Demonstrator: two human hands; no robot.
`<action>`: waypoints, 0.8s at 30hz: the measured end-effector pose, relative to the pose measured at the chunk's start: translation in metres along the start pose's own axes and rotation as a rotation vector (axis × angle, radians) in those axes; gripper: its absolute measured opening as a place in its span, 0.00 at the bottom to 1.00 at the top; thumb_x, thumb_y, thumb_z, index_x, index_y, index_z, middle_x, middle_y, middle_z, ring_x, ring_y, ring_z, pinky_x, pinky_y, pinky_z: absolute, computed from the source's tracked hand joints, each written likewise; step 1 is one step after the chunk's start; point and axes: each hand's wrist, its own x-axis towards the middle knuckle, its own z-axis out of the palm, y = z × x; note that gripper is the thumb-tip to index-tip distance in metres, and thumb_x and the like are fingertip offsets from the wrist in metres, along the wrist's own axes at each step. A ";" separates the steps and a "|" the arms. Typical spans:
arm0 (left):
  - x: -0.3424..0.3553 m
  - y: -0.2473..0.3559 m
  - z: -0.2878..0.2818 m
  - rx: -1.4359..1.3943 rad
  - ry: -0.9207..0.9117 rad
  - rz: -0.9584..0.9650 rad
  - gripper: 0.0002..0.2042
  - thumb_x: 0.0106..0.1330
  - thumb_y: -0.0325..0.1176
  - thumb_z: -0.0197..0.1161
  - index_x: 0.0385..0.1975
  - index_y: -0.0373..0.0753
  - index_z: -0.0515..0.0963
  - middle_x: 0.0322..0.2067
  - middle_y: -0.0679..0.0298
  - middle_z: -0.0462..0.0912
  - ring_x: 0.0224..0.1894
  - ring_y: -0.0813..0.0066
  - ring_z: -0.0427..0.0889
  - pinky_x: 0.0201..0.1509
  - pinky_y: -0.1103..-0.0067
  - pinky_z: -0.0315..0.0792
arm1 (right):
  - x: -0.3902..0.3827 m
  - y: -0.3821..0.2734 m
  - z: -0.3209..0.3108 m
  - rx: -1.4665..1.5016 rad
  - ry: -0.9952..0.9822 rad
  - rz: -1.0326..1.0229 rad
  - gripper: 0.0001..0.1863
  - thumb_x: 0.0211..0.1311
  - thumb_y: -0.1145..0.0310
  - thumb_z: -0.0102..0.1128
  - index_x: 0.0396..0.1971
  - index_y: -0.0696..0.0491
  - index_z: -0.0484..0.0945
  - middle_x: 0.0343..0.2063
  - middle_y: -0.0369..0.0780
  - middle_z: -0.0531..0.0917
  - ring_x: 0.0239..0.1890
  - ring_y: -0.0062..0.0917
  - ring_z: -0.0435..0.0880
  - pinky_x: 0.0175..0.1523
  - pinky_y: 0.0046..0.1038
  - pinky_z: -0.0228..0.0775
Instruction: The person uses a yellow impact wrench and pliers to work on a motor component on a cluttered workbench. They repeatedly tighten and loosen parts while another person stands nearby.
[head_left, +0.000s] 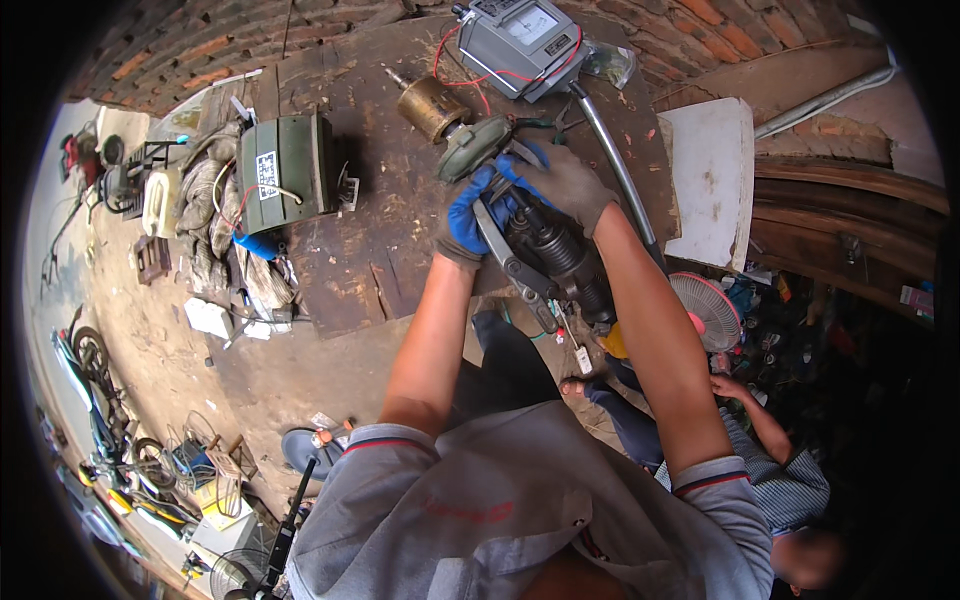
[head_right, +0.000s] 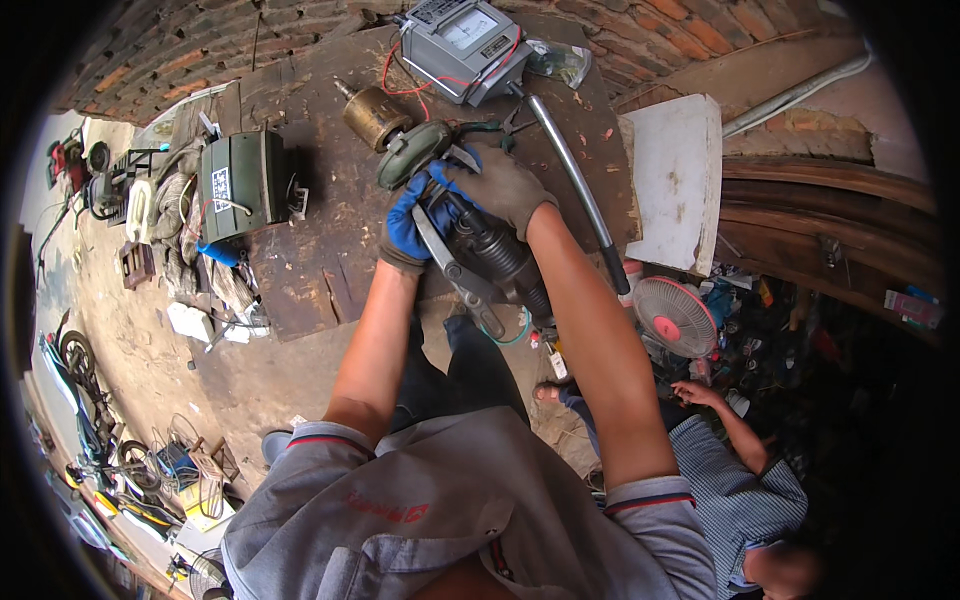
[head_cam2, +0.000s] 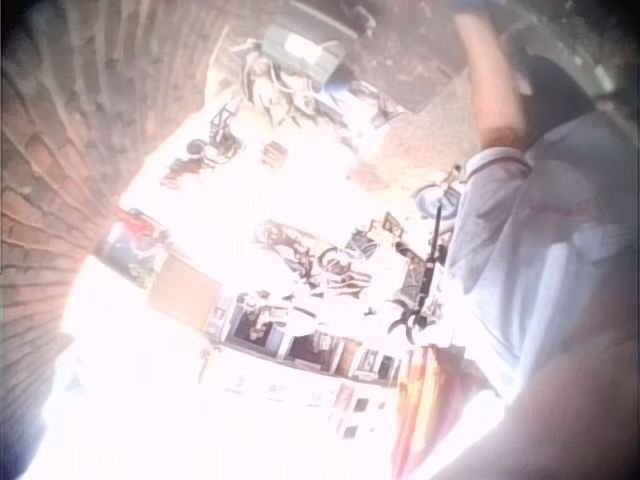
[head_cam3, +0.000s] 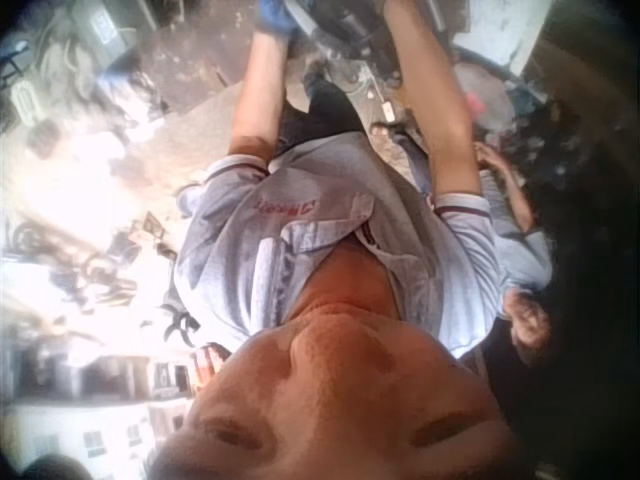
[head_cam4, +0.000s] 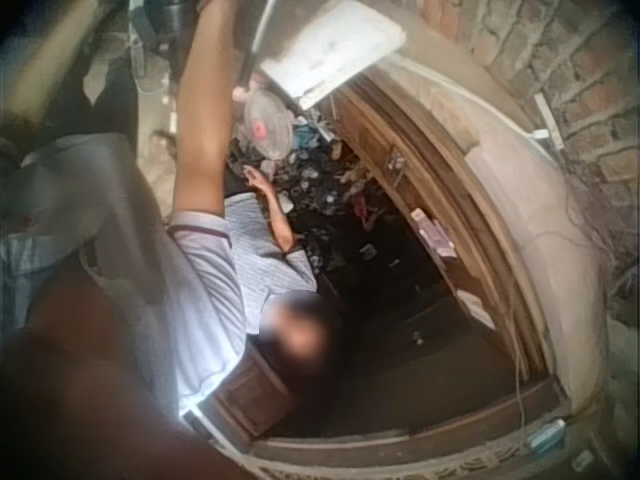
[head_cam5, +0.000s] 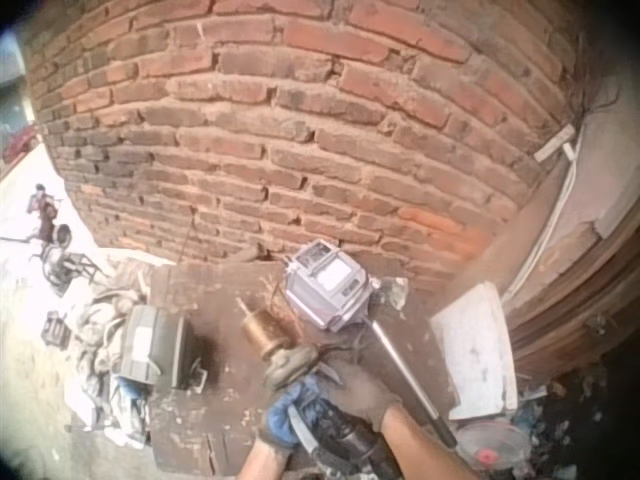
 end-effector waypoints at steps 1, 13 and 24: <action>0.001 -0.002 -0.002 0.004 0.036 0.001 0.17 0.71 0.32 0.57 0.56 0.33 0.72 0.50 0.57 0.80 0.53 0.59 0.80 0.62 0.61 0.74 | 0.004 0.005 0.000 0.024 -0.008 -0.027 0.29 0.61 0.46 0.61 0.54 0.52 0.77 0.50 0.49 0.83 0.54 0.45 0.81 0.57 0.38 0.71; 0.004 0.001 0.023 -0.072 -0.025 -0.115 0.16 0.72 0.31 0.56 0.57 0.35 0.70 0.47 0.60 0.80 0.51 0.57 0.81 0.60 0.59 0.77 | 0.015 0.016 -0.002 0.258 -0.067 -0.087 0.27 0.64 0.52 0.61 0.56 0.56 0.77 0.49 0.46 0.84 0.51 0.34 0.82 0.56 0.32 0.70; 0.002 0.011 0.028 0.011 0.032 -0.219 0.15 0.71 0.32 0.57 0.55 0.36 0.73 0.47 0.59 0.81 0.51 0.56 0.82 0.59 0.59 0.76 | 0.012 0.007 -0.008 0.235 -0.124 -0.108 0.25 0.65 0.54 0.60 0.56 0.55 0.77 0.49 0.46 0.84 0.49 0.32 0.82 0.56 0.33 0.70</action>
